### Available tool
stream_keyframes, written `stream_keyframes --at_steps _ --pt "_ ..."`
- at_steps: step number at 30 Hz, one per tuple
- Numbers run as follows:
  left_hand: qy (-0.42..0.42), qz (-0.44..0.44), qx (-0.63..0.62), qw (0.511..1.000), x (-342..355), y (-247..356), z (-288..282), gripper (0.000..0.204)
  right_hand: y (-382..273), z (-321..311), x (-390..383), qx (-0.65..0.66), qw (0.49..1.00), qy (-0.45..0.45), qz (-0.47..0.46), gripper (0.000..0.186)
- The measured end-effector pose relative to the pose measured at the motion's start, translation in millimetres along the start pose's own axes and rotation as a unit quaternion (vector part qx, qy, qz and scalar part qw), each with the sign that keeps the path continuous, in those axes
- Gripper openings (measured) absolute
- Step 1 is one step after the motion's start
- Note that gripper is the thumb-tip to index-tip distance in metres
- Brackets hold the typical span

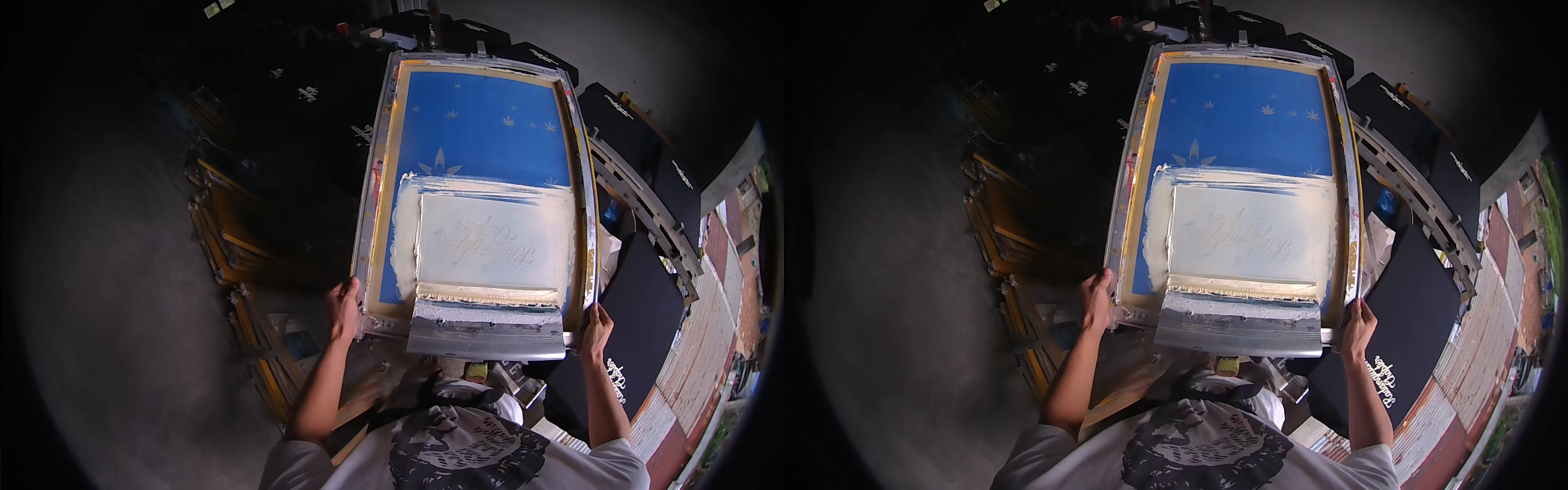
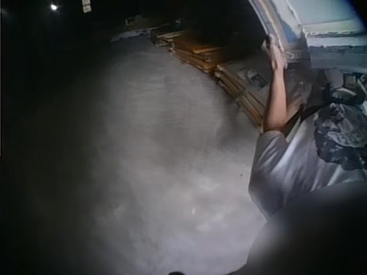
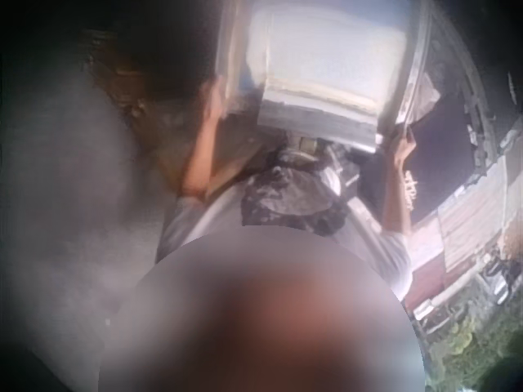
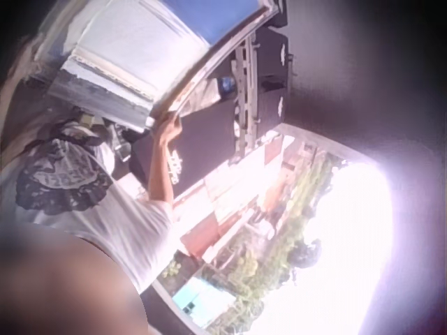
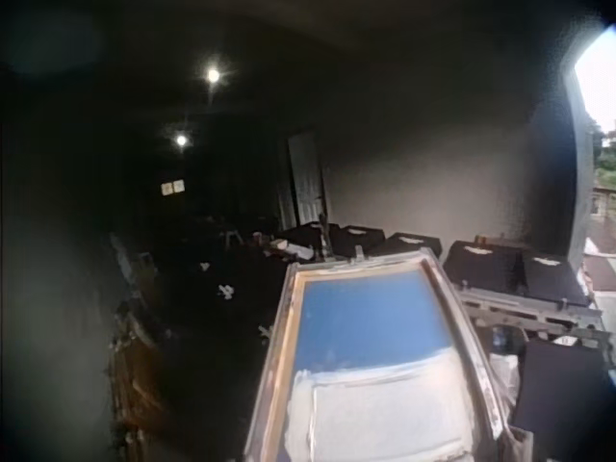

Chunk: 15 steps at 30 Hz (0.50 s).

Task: The person uses a squeegee to pull white ink across a screen-printing frame, transferring a design onto a black t-shirt. The person repeats the process on multiple shirts laid out on a printing table.

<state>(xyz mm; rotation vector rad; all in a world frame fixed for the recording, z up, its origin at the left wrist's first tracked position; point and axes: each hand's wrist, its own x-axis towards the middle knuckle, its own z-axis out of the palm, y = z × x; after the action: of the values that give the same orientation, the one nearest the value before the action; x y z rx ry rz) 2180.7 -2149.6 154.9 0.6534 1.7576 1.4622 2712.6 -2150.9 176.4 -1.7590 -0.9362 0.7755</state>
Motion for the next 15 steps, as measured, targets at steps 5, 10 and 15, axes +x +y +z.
stream_keyframes --at_steps 5,10,15 --pt "0.037 -0.055 0.033 0.997 128 60 -73 0.033 -102 152 51 -0.041 0.995 -0.078 0.042 0.035" --pt "0.06 -0.089 0.03 0.994 254 59 -133 0.032 -120 314 75 -0.017 0.992 -0.123 0.032 0.035" --pt "0.066 -0.112 0.06 0.99 401 2 -177 0.033 -75 477 87 -0.051 0.988 -0.145 0.024 0.041"
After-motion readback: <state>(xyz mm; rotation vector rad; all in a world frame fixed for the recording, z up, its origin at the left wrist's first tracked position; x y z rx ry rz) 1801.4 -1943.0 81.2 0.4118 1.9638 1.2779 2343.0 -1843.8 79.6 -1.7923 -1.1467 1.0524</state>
